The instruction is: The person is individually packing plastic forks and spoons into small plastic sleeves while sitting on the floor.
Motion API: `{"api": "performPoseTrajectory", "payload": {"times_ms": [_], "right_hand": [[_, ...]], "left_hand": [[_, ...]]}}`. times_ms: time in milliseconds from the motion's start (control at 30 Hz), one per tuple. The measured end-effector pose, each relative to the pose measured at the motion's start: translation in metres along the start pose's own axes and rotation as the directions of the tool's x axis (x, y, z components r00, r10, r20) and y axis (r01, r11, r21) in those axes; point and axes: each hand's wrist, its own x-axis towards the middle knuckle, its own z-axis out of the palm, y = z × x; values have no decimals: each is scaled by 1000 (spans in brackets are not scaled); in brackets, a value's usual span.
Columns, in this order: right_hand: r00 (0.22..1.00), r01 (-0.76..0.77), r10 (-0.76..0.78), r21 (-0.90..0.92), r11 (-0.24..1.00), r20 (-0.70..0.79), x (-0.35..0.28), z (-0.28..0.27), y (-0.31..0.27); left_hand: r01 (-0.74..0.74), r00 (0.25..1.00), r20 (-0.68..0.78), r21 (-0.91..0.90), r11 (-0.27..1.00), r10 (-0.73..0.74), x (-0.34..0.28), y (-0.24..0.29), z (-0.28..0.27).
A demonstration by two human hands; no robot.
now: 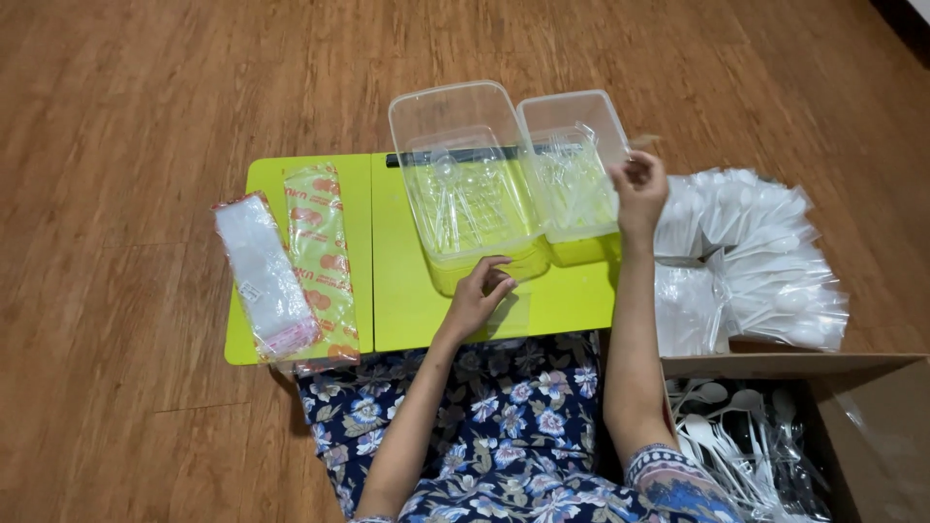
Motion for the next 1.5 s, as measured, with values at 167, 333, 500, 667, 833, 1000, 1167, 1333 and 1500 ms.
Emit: {"api": "performPoseTrajectory", "payload": {"times_ms": [167,333,500,667,833,1000,1167,1333,1500], "right_hand": [[955,-17,141,430,903,-260,-34,-4,-32],[959,-60,186,489,870,-212,-106,13,-44],[902,-382,431,444,810,-11,-153,23,-45],[912,-395,398,490,777,104,-159,18,-28],[917,-396,366,496,773,162,-164,14,-24],[934,-355,306,424,833,183,-162,17,-22],[943,-328,272,398,856,193,-164,18,-30],[939,-300,212,340,892,272,-164,19,-20],[947,-281,196,363,888,254,-163,17,-22]], "left_hand": [[-31,999,-9,9,999,31,4,-14,3],[-59,998,-9,28,998,59,6,-22,6],[-74,997,-35,20,997,74,6,-24,6],[-107,994,-30,37,994,108,11,-37,8],[-120,992,-39,48,992,122,8,-38,10],[-123,992,-32,61,991,125,6,-30,7],[-133,990,-32,95,987,137,4,-32,8],[-134,989,-45,92,987,138,1,-28,8],[-133,988,-71,48,990,136,-1,-24,9]]}}
